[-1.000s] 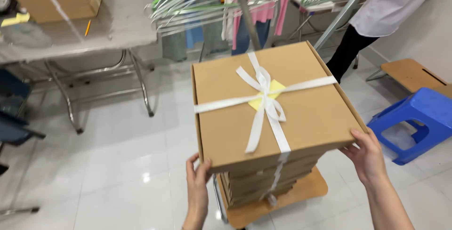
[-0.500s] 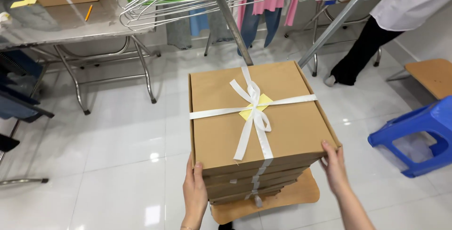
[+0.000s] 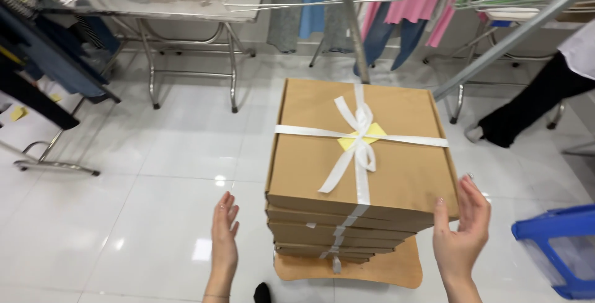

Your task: Stacking gift boxes and removing the white ribbon from one of them

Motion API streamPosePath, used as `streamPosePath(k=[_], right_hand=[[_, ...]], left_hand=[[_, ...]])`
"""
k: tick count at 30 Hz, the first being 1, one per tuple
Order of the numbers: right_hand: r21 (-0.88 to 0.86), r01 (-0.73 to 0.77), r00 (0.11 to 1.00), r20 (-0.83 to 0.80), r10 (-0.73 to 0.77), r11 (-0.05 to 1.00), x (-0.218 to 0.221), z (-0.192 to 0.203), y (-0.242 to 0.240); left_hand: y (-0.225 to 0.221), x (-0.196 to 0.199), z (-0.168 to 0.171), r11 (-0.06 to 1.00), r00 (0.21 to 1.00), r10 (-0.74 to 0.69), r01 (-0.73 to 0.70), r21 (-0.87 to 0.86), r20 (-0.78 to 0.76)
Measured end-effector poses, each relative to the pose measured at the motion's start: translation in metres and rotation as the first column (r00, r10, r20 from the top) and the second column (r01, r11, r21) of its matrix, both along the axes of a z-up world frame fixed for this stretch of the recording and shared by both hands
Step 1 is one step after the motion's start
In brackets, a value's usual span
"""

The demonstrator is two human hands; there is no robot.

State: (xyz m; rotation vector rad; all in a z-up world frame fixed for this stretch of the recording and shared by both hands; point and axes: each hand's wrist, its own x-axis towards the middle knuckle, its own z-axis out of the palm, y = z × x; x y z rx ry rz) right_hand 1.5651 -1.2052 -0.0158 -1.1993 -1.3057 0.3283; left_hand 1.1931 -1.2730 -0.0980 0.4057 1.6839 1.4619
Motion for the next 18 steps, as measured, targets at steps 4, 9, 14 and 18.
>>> streamPosePath(k=[4,9,14,18], right_hand=[[-0.071,-0.163,0.983,-0.101,0.155,0.984,-0.067,0.017,0.006],[-0.208,-0.396,0.913,-0.194,0.359,0.895,-0.17,0.031,0.011],[-0.311,-0.512,0.841,-0.374,0.392,0.801,-0.293,0.016,0.016],[-0.403,-0.534,0.833,-0.397,0.384,0.743,-0.377,0.009,0.002]], left_hand=[[-0.023,-0.044,0.052,0.991,0.991,0.127,-0.126,0.038,-0.037],[-0.05,-0.122,0.082,0.979,0.985,0.169,-0.164,0.125,-0.029],[-0.09,-0.224,0.08,0.983,0.99,0.137,-0.133,0.128,-0.022],[-0.123,-0.296,0.058,0.985,0.984,0.159,-0.164,0.061,0.082]])
